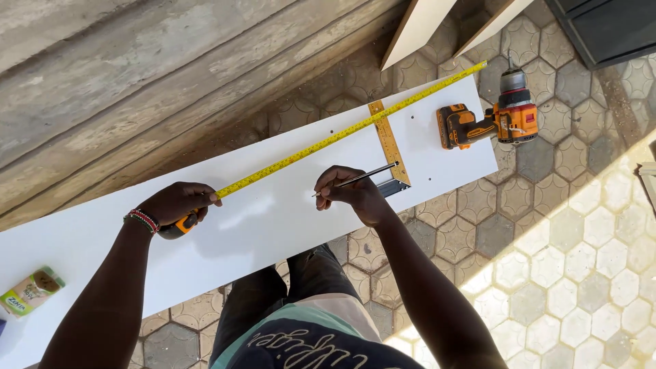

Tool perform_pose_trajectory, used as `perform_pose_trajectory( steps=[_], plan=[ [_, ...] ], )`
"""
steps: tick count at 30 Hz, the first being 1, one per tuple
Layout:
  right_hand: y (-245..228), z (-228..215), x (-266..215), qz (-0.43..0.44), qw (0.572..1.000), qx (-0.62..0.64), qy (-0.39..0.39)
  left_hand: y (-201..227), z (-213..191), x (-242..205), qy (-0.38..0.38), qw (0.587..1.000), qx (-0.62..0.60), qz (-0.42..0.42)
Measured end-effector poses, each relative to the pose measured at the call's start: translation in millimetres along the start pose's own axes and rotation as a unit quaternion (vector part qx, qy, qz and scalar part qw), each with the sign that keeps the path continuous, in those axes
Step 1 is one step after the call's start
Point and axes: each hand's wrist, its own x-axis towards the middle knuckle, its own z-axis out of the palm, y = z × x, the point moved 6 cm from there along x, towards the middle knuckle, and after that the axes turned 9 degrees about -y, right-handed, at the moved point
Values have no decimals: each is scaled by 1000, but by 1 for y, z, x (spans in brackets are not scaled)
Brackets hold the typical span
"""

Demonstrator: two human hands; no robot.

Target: Measuring and marking dimensions on a white board using a tape measure and a pencil.

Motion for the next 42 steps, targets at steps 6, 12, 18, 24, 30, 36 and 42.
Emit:
perform_pose_trajectory(
  steps=[6,12,18,24,30,36,42],
  plan=[
    [8,1,14,5,999,20,28,-7,-38,14,-21,1000,2,-13],
    [14,18,31,19,998,37,39,-31,-73,29,-24,1000,17,0],
    [20,28,49,30,998,33,43,-28,-85,28,-22,1000,16,4],
    [22,32,60,41,997,35,46,-43,-99,28,-24,999,19,20],
    [26,36,66,48,997,33,42,-49,-102,26,-27,998,-27,44],
    [27,36,68,47,998,34,39,-28,-91,25,-52,997,-40,42],
    [26,31,62,48,997,34,47,-34,-91,32,-59,997,-37,34]
  ],
)
